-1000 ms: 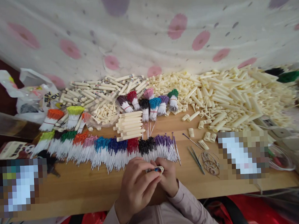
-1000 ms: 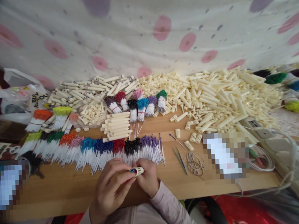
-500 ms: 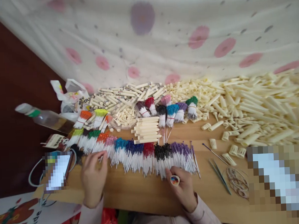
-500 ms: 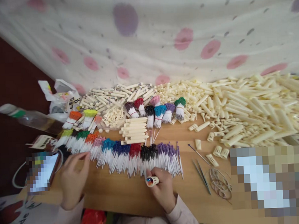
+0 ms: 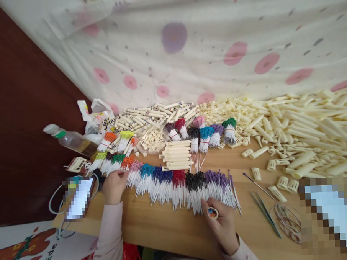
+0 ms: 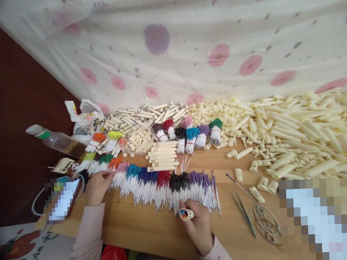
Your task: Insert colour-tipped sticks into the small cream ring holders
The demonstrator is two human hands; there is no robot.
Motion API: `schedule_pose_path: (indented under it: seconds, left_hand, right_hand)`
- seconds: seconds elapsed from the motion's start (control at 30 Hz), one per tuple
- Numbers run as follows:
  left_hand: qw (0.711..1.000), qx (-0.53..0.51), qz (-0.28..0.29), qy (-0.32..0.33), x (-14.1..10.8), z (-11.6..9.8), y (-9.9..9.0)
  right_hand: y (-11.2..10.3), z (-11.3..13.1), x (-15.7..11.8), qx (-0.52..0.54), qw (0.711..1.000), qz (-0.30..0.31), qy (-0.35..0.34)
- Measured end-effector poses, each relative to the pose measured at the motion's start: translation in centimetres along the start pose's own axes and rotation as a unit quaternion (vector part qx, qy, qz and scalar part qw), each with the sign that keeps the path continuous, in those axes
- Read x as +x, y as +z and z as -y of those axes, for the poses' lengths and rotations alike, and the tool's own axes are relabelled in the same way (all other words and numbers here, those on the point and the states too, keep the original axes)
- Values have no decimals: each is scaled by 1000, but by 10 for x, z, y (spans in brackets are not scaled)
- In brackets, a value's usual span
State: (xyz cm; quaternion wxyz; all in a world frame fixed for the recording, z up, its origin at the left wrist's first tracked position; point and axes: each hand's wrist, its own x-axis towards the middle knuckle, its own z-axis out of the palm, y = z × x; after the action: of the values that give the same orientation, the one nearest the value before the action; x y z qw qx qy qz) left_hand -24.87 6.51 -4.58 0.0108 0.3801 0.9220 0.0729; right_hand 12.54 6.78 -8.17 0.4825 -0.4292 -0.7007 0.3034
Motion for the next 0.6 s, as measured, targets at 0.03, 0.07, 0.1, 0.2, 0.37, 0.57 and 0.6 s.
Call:
schedule_pose_path:
  seconds: [0.03, 0.07, 0.1, 0.2, 0.37, 0.57, 0.6]
  left_hand:
    - [1000, 2, 4, 0, 0, 1, -1]
    - [1000, 5, 6, 1, 0, 1, -2]
    - [1000, 7, 8, 1, -1, 2, -3]
    - [1000, 18, 10, 1, 1, 4, -7]
    - [999, 39, -2, 1, 13, 4, -18]
    - [998, 64, 14, -9, 31, 0, -18]
    - [997, 68, 21, -12, 32, -1, -17]
  right_hand:
    - [0, 0, 0, 1, 1000, 4, 0]
    - [1, 0, 0, 2, 1000, 8, -1]
    - [1, 0, 1, 3, 1000, 11, 0]
    - [2, 1, 1, 5, 1000, 16, 2]
    - [1, 1, 1, 2, 1000, 9, 3]
    - [0, 2, 2, -3, 1000, 6, -5]
    - [-1, 2, 3, -4, 1000, 8, -4]
